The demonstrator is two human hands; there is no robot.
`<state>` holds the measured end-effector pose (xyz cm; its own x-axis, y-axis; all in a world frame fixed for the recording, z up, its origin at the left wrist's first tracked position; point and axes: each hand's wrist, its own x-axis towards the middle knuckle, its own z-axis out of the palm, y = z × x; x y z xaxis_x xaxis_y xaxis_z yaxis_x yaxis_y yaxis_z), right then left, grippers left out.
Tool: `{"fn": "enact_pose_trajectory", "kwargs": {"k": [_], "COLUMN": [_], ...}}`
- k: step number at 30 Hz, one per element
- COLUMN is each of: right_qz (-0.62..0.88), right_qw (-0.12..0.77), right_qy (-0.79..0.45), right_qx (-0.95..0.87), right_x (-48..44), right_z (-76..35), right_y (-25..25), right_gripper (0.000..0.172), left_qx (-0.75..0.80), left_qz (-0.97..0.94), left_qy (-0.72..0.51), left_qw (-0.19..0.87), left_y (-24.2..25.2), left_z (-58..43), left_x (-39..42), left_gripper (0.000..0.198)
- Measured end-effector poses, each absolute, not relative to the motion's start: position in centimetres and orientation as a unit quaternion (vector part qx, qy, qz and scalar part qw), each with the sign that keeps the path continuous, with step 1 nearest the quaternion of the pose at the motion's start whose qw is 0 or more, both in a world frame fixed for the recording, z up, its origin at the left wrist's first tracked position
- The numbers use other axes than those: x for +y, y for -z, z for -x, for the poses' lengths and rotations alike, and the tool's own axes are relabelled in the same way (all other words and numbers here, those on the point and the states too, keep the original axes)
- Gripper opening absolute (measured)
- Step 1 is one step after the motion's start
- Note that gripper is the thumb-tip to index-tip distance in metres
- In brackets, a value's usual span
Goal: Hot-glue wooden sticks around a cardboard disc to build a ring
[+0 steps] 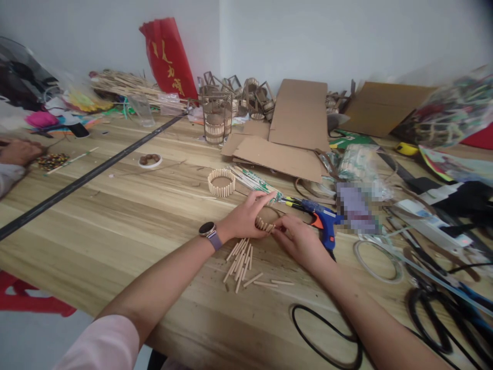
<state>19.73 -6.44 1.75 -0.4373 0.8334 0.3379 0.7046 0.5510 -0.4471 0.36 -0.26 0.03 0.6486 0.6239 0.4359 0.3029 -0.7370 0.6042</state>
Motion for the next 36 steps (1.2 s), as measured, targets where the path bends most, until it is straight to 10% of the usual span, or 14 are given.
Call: {"fn": "enact_pose_trajectory", "kwargs": {"k": [36], "right_qz": [0.773], "right_qw": [0.168], "right_qy": [-0.119], "right_qx": [-0.6], "right_x": [-7.5], "right_z": [-28.6], "right_y": [-2.8], "right_gripper": [0.038], "left_qx": [0.315], "left_qz": [-0.873], "left_qy": [-0.295], "left_qw": [0.225], "left_y": [-0.4], "left_z": [-0.5], "left_x": [-1.0], "left_gripper": [0.11]}}
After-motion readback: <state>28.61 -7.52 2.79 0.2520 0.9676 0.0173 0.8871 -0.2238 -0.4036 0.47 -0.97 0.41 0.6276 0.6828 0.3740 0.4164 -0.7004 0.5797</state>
